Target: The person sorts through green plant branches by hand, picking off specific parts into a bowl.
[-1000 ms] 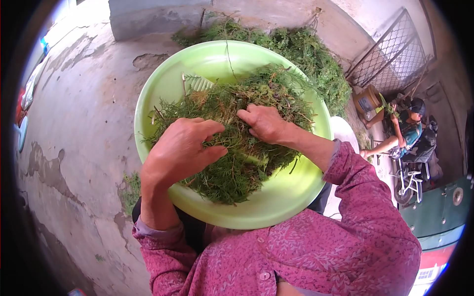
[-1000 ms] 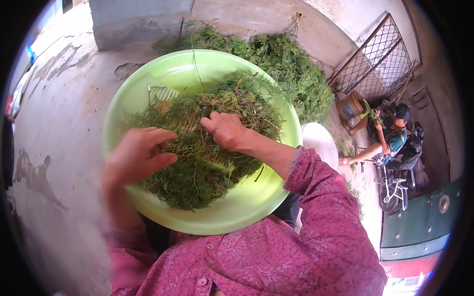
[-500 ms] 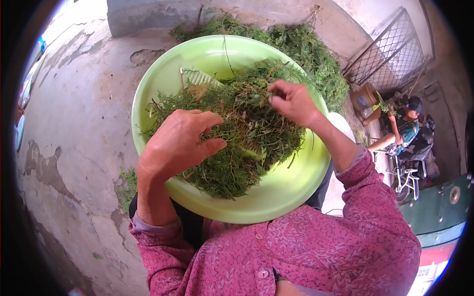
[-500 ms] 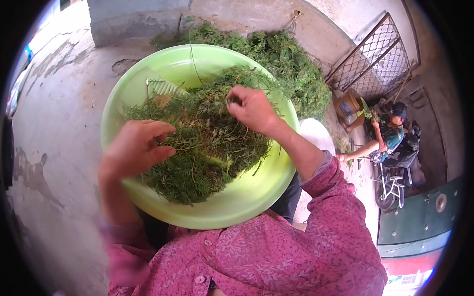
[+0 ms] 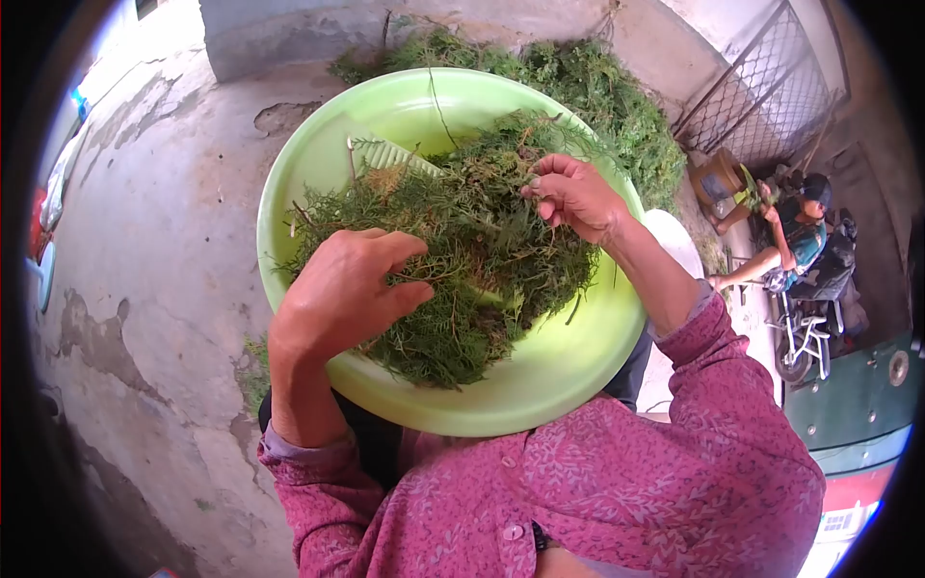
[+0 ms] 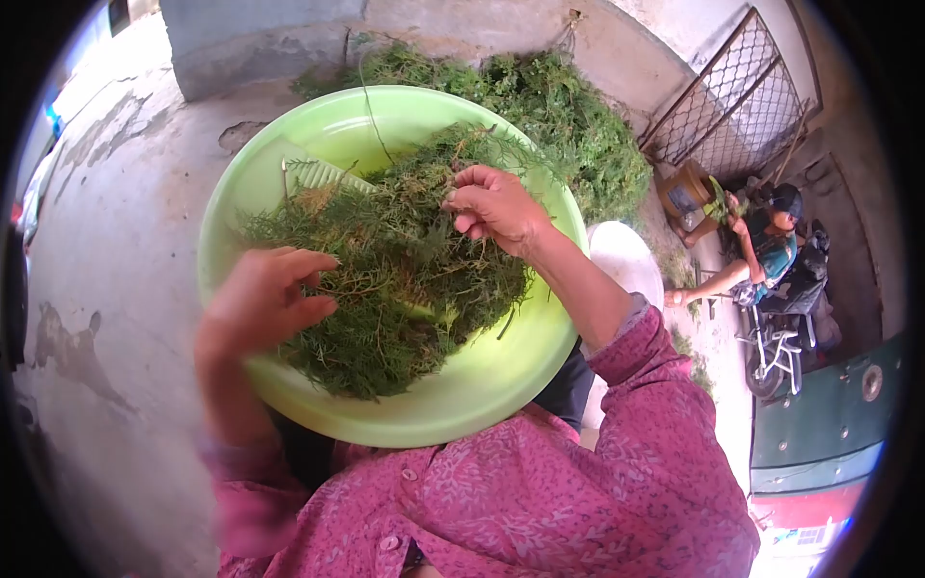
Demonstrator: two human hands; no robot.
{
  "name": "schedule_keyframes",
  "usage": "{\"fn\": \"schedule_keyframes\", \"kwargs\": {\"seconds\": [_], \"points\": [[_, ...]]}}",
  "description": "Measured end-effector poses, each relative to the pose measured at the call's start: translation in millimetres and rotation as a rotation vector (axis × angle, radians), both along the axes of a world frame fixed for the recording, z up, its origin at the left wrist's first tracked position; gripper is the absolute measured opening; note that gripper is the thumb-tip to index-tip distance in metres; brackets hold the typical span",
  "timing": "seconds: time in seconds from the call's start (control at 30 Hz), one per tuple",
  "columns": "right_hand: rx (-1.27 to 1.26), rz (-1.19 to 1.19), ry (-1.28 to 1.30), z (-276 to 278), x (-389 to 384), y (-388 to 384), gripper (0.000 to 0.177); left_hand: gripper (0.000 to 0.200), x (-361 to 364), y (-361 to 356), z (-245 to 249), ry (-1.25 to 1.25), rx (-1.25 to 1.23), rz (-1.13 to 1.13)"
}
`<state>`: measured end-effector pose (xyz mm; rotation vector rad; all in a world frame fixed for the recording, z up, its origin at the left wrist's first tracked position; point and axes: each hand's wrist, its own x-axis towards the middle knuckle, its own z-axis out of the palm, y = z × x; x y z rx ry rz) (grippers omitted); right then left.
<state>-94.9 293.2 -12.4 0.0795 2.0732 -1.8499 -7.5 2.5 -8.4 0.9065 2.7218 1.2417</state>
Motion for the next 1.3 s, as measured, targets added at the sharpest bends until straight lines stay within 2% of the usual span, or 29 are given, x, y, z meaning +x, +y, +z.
{"fn": "schedule_keyframes", "kwargs": {"seconds": [0.03, 0.13, 0.37, 0.43, 0.57, 0.63, 0.73, 0.83, 0.9, 0.93, 0.97, 1.0, 1.03, 1.13, 1.17, 1.23, 1.27, 1.3], "points": [[-0.014, -0.012, 0.002, 0.1, 4.2, 5.3, 0.022, 0.034, 1.2, 0.0, 2.1, -0.023, -0.008, 0.017], [-0.299, 0.047, -0.005, 3.9, 21.9, 20.8, 0.020, 0.035, 6.3, 1.0, 7.6, -0.034, -0.016, 0.035], [-0.607, 0.113, -0.133, 2.9, 76.9, 41.8, 0.018, 0.038, 31.3, 22.1, 28.2, -0.037, 0.027, 0.002], [-0.611, 0.130, -0.109, 0.6, 86.6, 45.1, 0.016, 0.041, 38.8, 40.0, 40.7, -0.014, -0.021, -0.025], [-0.597, 0.213, -0.099, 0.4, 101.2, 39.7, 0.017, 0.040, 45.9, 90.9, 59.1, 0.049, 0.044, -0.036], [-0.547, 0.269, -0.122, 4.4, 108.9, 33.6, 0.019, 0.033, 40.3, 111.6, 59.2, 0.089, 0.002, -0.017], [-0.575, 0.260, -0.039, 11.4, 110.3, 30.7, 0.014, 0.019, 33.1, 138.0, 52.0, 0.233, 0.142, -0.029], [-0.619, 0.241, 0.020, 14.3, 111.0, 42.5, 0.011, 0.019, 40.0, 153.3, 52.2, 0.082, 0.229, 0.036], [-0.500, 0.243, 0.110, 16.9, 114.8, 52.7, 0.017, 0.020, 37.3, 155.4, 42.6, 0.021, 0.286, 0.047], [-0.508, 0.245, 0.109, 12.0, 113.7, 58.5, 0.017, 0.022, 38.5, 155.8, 42.2, 0.077, 0.251, 0.135], [-0.181, 0.275, 0.351, 4.0, 111.4, 64.6, 0.023, 0.024, 39.3, 154.6, 42.0, 0.137, 0.216, 0.224], [0.152, 0.293, 0.588, 3.6, 112.7, 67.2, 0.030, 0.028, 39.0, 152.0, 42.4, 0.077, 0.244, 0.267], [0.143, 0.292, 0.595, 5.4, 115.3, 69.6, 0.030, 0.028, 40.7, 151.6, 44.5, 0.084, 0.235, 0.268], [-0.205, 0.335, 0.254, 22.5, 126.4, 73.6, 0.047, 0.030, 54.8, 162.3, 62.6, 0.154, 0.147, 0.246], [-0.207, 0.342, 0.254, 23.3, 126.4, 72.7, 0.047, 0.030, 57.9, 169.9, 65.7, 0.156, 0.145, 0.252], [-0.583, 0.407, 0.021, 24.2, 124.8, 69.5, 0.044, 0.030, 60.2, 184.5, 70.2, 0.214, 0.169, 0.096], [-0.685, 0.431, -0.030, 23.0, 124.7, 67.0, 0.041, 0.031, 64.2, 192.2, 73.2, 0.168, 0.165, 0.114], [-0.687, 0.432, -0.030, 23.1, 126.2, 66.8, 0.041, 0.031, 63.1, 194.1, 71.2, 0.168, 0.163, 0.115]]}}
